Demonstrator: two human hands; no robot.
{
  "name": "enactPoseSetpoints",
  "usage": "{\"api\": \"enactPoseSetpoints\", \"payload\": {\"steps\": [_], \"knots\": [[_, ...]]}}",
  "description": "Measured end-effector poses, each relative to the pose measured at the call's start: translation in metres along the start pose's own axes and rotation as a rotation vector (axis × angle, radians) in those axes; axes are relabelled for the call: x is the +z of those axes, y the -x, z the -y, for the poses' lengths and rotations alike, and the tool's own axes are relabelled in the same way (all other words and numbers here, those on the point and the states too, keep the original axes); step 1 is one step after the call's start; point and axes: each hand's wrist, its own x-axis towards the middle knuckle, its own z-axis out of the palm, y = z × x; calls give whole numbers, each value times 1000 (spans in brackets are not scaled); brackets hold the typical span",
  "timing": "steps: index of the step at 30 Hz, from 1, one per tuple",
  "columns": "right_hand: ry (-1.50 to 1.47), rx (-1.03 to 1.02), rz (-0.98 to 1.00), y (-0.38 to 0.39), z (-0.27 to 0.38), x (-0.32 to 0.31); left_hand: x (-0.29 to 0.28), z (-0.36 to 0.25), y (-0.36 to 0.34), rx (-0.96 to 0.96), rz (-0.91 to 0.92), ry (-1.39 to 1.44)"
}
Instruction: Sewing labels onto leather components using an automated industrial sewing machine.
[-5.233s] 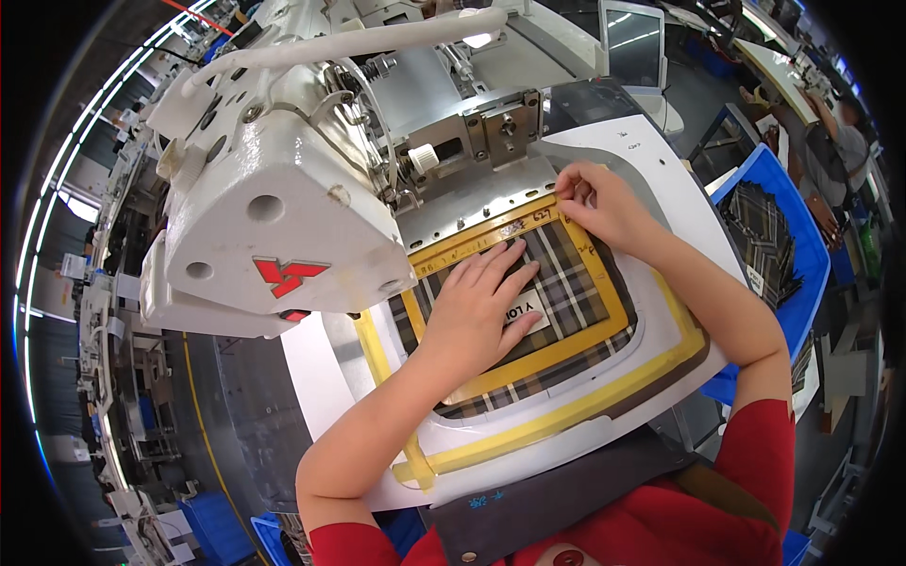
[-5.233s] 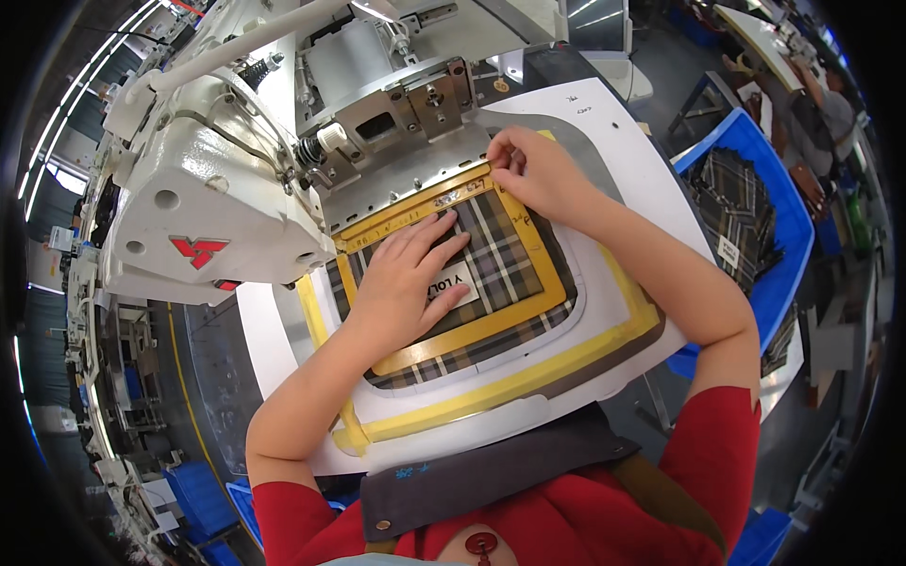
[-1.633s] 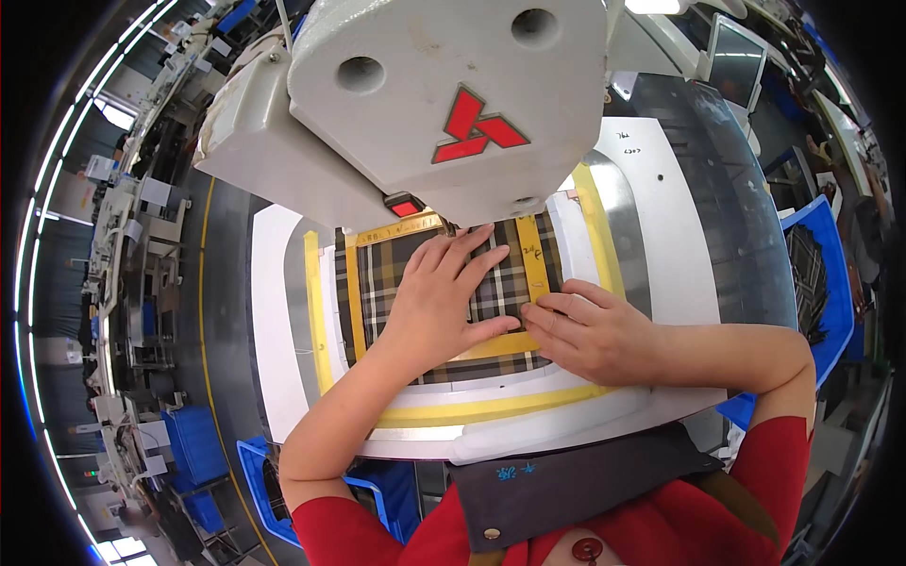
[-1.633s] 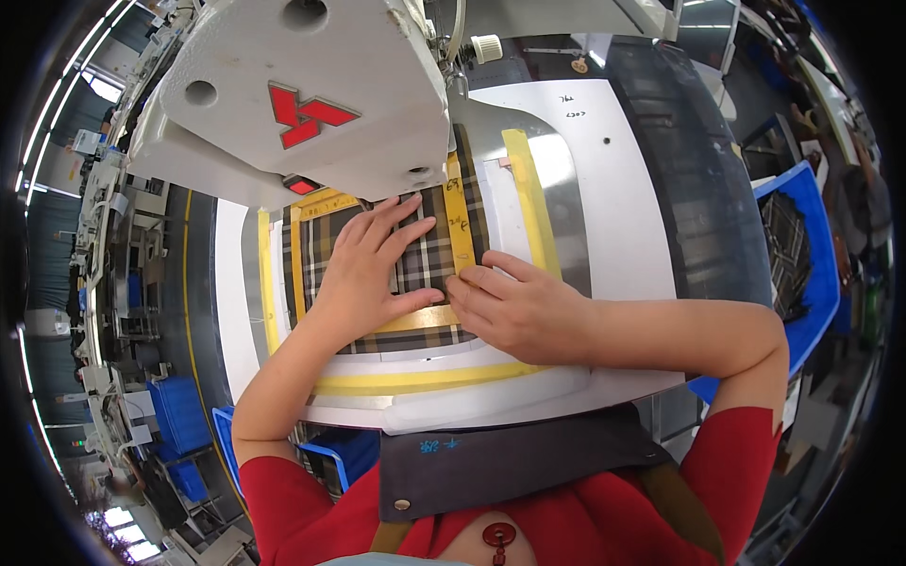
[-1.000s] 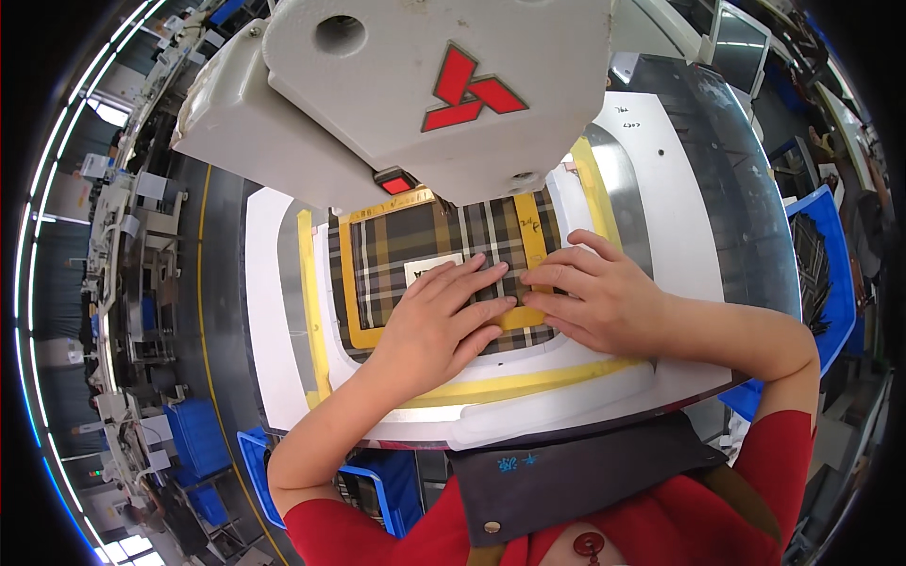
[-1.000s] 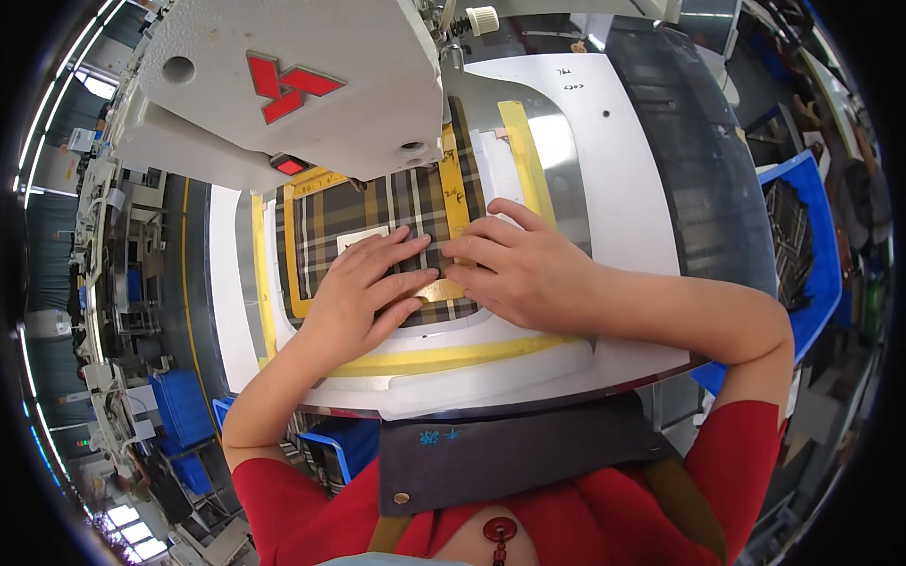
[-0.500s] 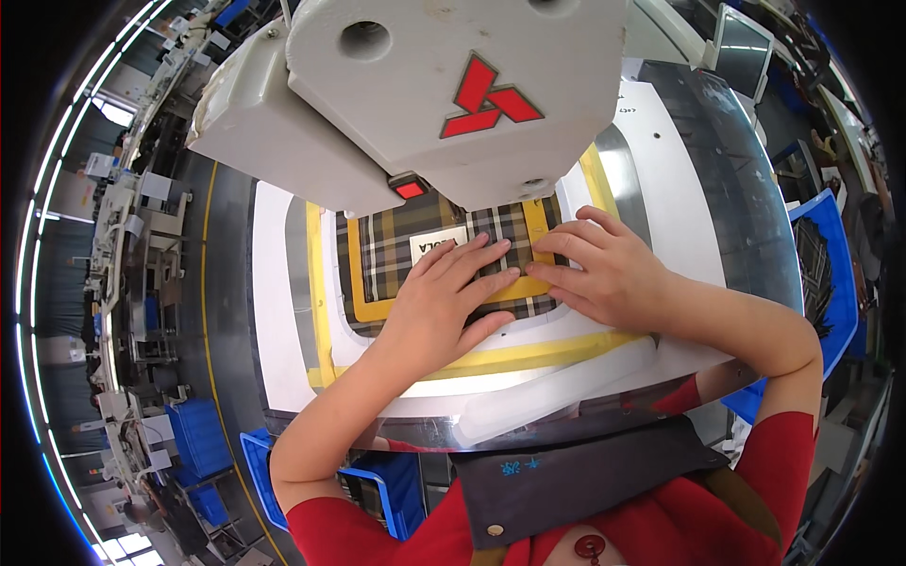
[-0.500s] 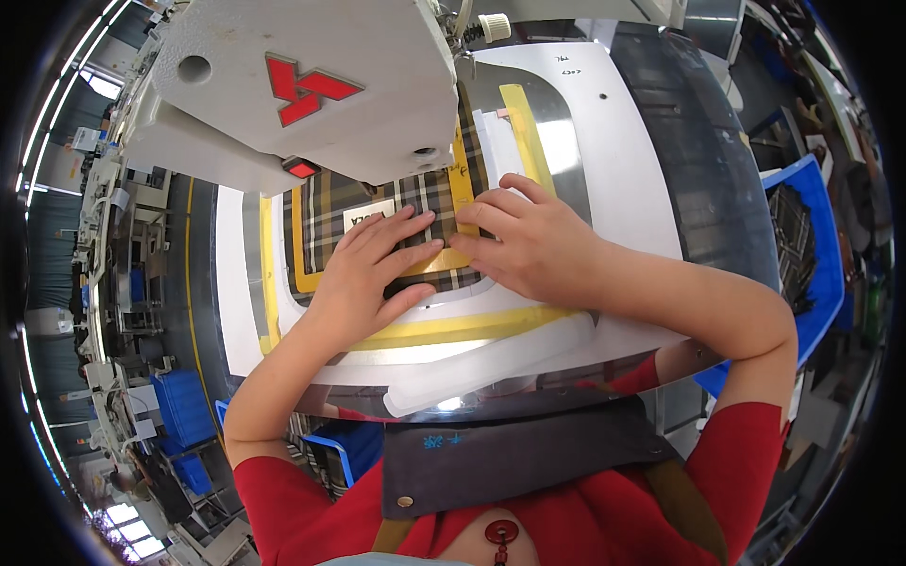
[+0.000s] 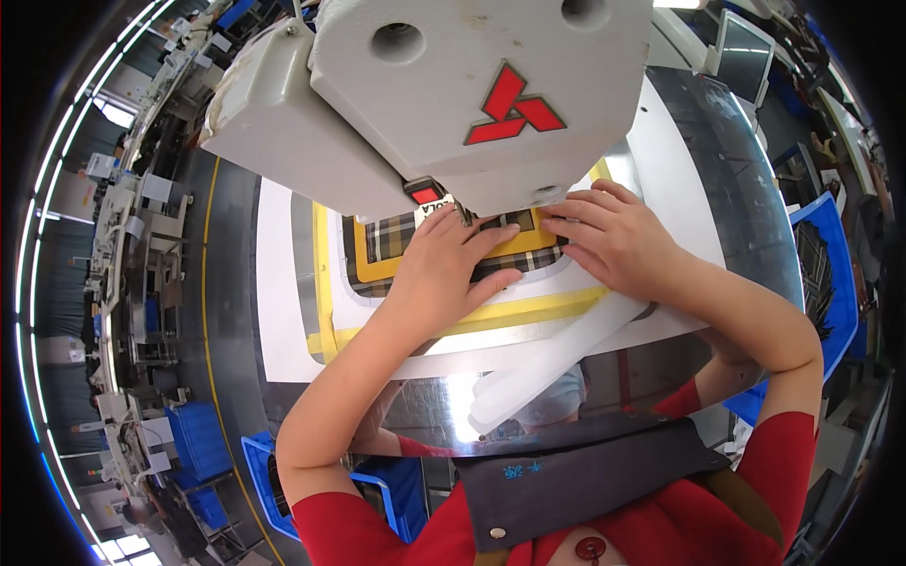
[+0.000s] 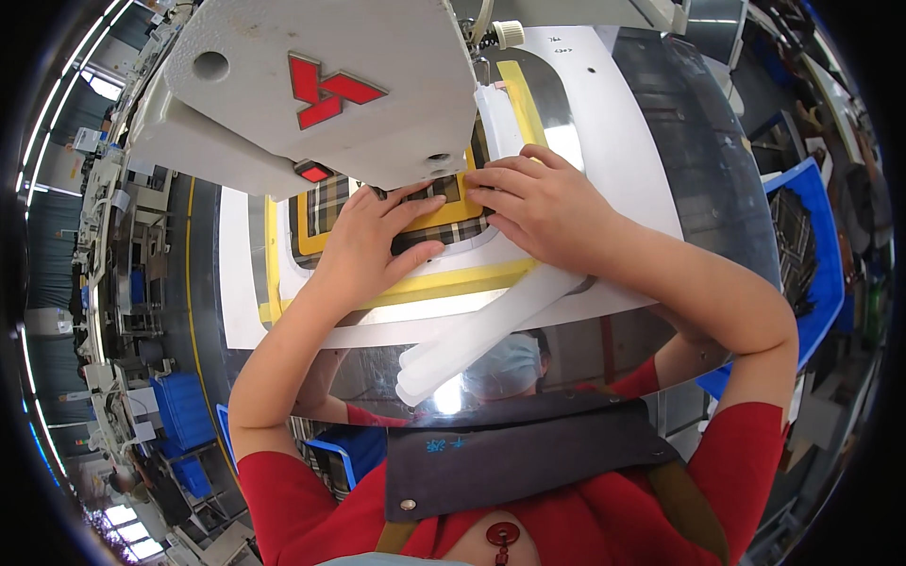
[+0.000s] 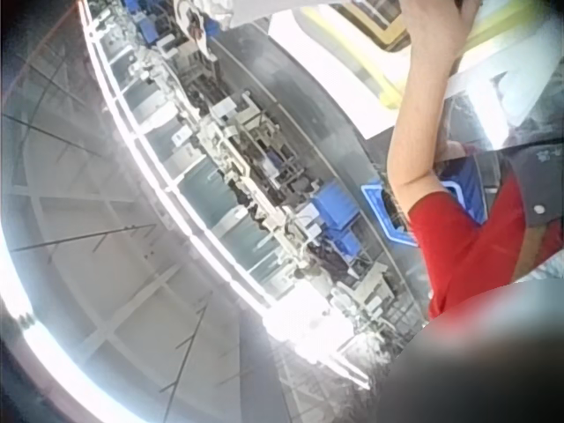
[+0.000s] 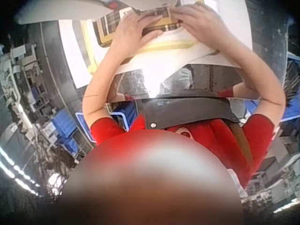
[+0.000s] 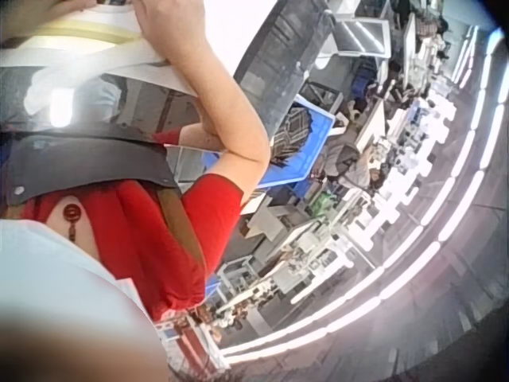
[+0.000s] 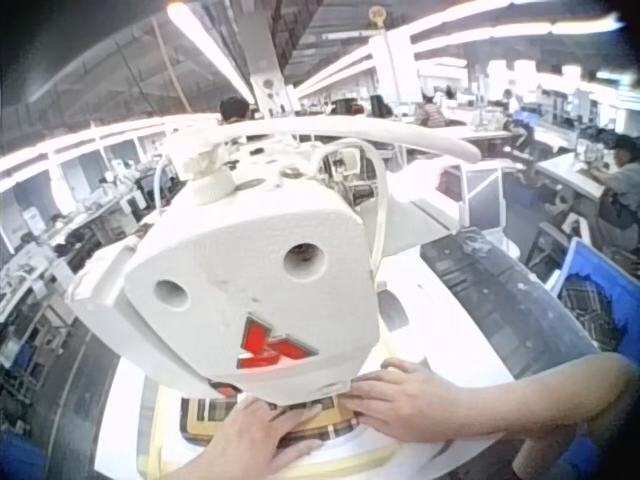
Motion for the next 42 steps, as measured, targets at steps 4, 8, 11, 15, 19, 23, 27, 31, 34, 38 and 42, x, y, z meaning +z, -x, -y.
{"api": "enactPoseSetpoints", "payload": {"steps": [4,8,11,15,19,23,27,31,34,38,42], "knots": [[23,13,17,-7,-1,1,0,9,-1,-46,-5,-47],[76,38,47,-14,1,-2,-3,17,2,-70,0,-27],[61,42,43,-17,5,3,-4,19,8,-69,-24,4],[-18,70,10,-22,9,9,-8,23,14,-75,-26,10],[40,75,79,-19,14,5,-17,23,21,-144,36,28],[17,77,85,-14,20,-3,-17,14,39,-66,49,32],[-108,173,66,-21,15,-8,1,-39,74,166,239,193],[-89,174,86,-46,18,6,4,-37,83,321,270,90],[-8,200,181,-58,24,6,7,-33,90,328,257,75],[218,171,392,-73,28,10,10,-35,90,336,179,48],[395,114,480,-74,35,5,-3,-36,94,299,183,154]]}}
